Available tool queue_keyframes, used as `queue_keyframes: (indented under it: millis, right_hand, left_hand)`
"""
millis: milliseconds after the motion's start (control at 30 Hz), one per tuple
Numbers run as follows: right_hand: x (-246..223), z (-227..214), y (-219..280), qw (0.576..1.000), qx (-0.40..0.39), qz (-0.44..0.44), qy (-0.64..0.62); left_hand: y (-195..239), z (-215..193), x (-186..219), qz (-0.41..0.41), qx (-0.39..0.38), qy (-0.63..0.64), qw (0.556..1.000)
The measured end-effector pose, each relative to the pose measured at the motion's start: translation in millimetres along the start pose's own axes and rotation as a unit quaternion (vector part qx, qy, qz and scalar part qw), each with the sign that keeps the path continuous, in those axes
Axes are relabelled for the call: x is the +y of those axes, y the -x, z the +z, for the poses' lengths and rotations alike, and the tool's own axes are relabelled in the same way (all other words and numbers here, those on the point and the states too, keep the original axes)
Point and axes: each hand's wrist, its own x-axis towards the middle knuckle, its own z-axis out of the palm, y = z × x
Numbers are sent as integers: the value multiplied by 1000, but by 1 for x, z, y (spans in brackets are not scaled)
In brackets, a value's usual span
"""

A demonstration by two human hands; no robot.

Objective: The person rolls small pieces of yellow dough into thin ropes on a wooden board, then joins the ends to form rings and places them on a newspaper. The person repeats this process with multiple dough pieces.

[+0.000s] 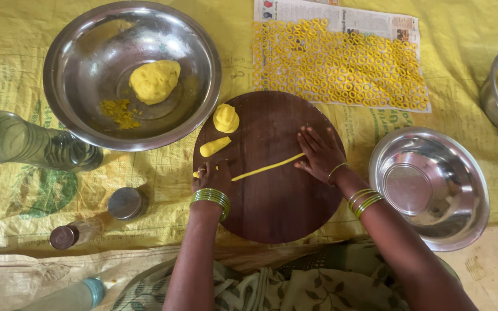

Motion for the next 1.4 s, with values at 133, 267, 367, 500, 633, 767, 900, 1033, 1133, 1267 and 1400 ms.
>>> queue_keyframes:
  millis: [133,267,367,500,633,767,900,1033,1133,1267,1400]
  right_hand:
    - [-8,-11,15,996,-73,-20,47]
    - [-17,-30,57,992,-111,-42,43]
    - [-19,-44,85,984,-163,-47,47]
    - [-20,-46,92,988,-140,-57,38]
    - [-20,-28,69,996,-75,-49,26]
    - [-17,-10,29,997,-5,-40,60]
    - [-14,-10,1,994,34,-45,89]
    - [-17,-26,7,991,-34,-71,112]
    - [-25,-41,33,985,-99,-87,108]
    - [-32,-59,75,977,-155,-107,100]
    - [-30,-60,87,980,-143,-112,85]
  left_hand:
    - [3,-3,0,-4,-38,-6,999]
    - [2,-2,3,-1,-57,-23,998]
    - [-1,0,4,6,-33,-22,999]
    - [1,5,2,14,-15,-14,1000]
    - [3,4,0,4,-16,7,1000]
    - [1,3,0,9,-22,-6,1000]
    - [-1,2,-1,3,8,25,1000]
    - [1,2,-1,-5,-18,21,1000]
    - [0,0,2,-1,-14,25,1000]
    - [1,-1,6,1,-21,17,1000]
    - [2,1,5,8,-9,17,1000]
